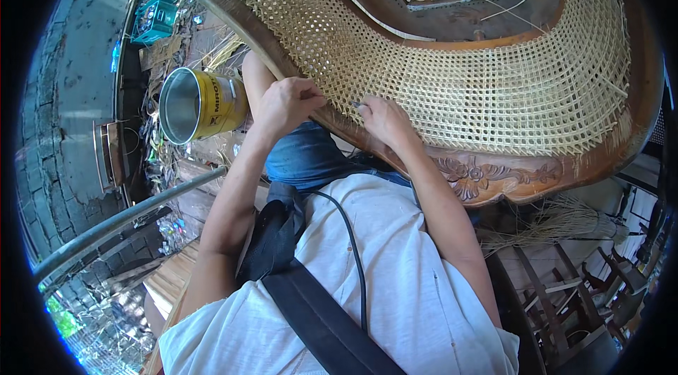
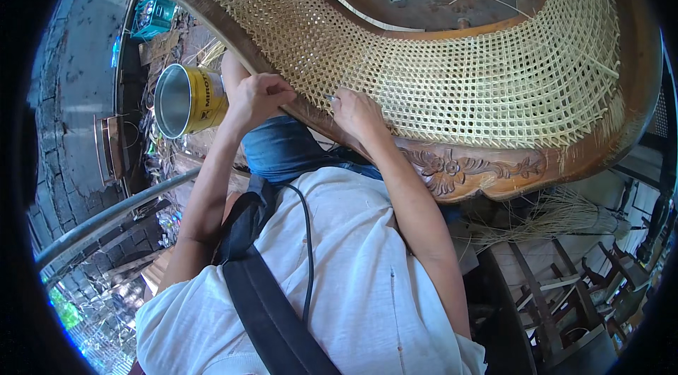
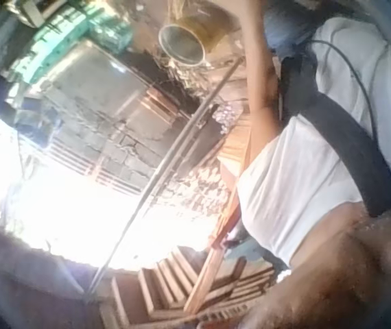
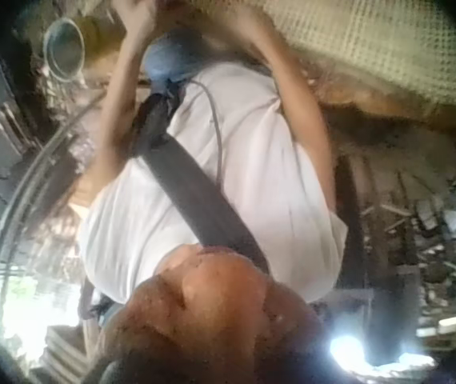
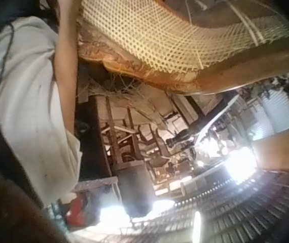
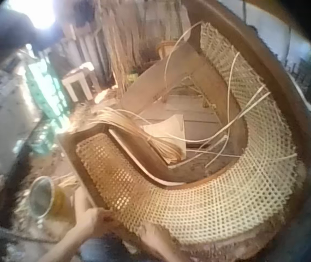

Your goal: Repairing and weaving cane webbing onto a wooden furniture frame.

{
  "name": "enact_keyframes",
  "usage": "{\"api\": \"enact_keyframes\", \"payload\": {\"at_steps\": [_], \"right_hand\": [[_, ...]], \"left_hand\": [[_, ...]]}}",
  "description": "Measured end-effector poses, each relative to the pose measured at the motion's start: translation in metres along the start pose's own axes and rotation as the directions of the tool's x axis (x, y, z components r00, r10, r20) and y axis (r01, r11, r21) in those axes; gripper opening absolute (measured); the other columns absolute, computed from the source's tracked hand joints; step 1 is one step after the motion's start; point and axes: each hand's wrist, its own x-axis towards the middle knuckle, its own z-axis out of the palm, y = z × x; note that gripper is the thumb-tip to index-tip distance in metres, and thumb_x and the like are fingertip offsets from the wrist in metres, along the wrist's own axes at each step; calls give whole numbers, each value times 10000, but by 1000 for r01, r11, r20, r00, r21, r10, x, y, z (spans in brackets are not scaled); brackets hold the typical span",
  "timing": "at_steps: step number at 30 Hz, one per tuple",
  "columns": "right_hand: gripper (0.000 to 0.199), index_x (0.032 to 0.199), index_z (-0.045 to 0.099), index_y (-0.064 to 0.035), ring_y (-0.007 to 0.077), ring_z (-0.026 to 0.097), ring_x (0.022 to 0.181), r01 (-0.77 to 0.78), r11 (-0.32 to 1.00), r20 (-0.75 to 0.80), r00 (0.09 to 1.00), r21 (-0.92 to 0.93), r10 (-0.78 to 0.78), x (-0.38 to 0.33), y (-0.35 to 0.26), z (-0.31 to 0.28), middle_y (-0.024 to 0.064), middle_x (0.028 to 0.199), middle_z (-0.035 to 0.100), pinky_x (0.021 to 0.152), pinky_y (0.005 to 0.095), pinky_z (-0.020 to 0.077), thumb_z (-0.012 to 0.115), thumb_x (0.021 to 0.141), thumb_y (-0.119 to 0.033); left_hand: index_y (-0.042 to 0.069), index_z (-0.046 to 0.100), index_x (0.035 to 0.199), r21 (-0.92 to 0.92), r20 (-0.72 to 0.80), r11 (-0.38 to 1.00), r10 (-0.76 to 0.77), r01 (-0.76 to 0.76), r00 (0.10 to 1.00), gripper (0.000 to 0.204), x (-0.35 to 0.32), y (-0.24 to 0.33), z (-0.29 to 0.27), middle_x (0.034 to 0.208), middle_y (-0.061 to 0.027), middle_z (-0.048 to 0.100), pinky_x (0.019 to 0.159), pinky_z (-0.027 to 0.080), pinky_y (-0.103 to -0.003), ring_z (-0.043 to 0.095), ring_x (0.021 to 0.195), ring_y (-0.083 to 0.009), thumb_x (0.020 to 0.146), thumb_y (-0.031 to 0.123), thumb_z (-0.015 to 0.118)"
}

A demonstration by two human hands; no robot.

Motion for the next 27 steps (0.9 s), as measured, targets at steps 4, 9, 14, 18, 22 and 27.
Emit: {"api": "enact_keyframes", "payload": {"at_steps": [4, 9, 14, 18, 22, 27], "right_hand": [[195, 948, 619, -17, 408, 676, 830, 10, 996, -19, 1000, -85, -12, 2, -13, -2, 250, 912, 679, 750, 494, 541, 521, 898, -178], [168, 896, 648, -33, 388, 683, 814, 67, 985, -50, 996, -162, -76, 12, -19, -2, 227, 863, 685, 738, 484, 545, 547, 874, -165], [149, 860, 663, -50, 367, 688, 792, 225, 945, -47, 969, -239, -242, 31, -8, -1, 209, 812, 687, 721, 469, 548, 553, 854, -152], [169, 887, 683, -67, 343, 692, 795, 313, 899, 47, 948, -307, -315, 37, -11, -12, 196, 798, 692, 728, 459, 546, 542, 839, -146], [223, 1051, 717, -149, 328, 683, 854, 286, 894, 154, 957, -344, -247, 43, -10, -17, 151, 894, 711, 796, 445, 527, 582, 893, -228], [224, 1057, 726, -183, 323, 683, 863, 285, 903, 166, 956, -321, -242, 44, -11, -18, 134, 912, 716, 805, 441, 523, 582, 887, -204]], "left_hand": [[80, 729, 847, 269, -41, 960, 84, -70, 996, 138, 15, 7, 12, 746, -119, 696, 675, 540, -392, 677, 705, -304, 774, 190, 687], [93, 726, 824, 184, -56, 981, -48, 57, 997, 110, 6, 2, 31, 762, -115, 703, 700, 542, -395, 685, 753, -300, 765, 171, 674], [79, 709, 843, 177, -233, 980, -48, 91, 971, 110, -5, 2, 43, 806, -114, 679, 696, 531, -393, 671, 769, -297, 772, 154, 675], [59, 705, 868, 110, -247, 983, -117, 148, 962, 119, -11, -3, 44, 801, -105, 663, 689, 526, -353, 667, 747, -244, 780, 139, 704], [51, 703, 875, 37, -278, 992, -103, 118, 955, 115, -12, -10, 48, 791, -99, 662, 673, 521, -328, 664, 729, -226, 784, 121, 706], [49, 702, 875, 35, -281, 994, -88, 102, 956, 110, -12, -9, 47, 792, -99, 660, 662, 520, -323, 662, 725, -224, 789, 117, 701]]}}
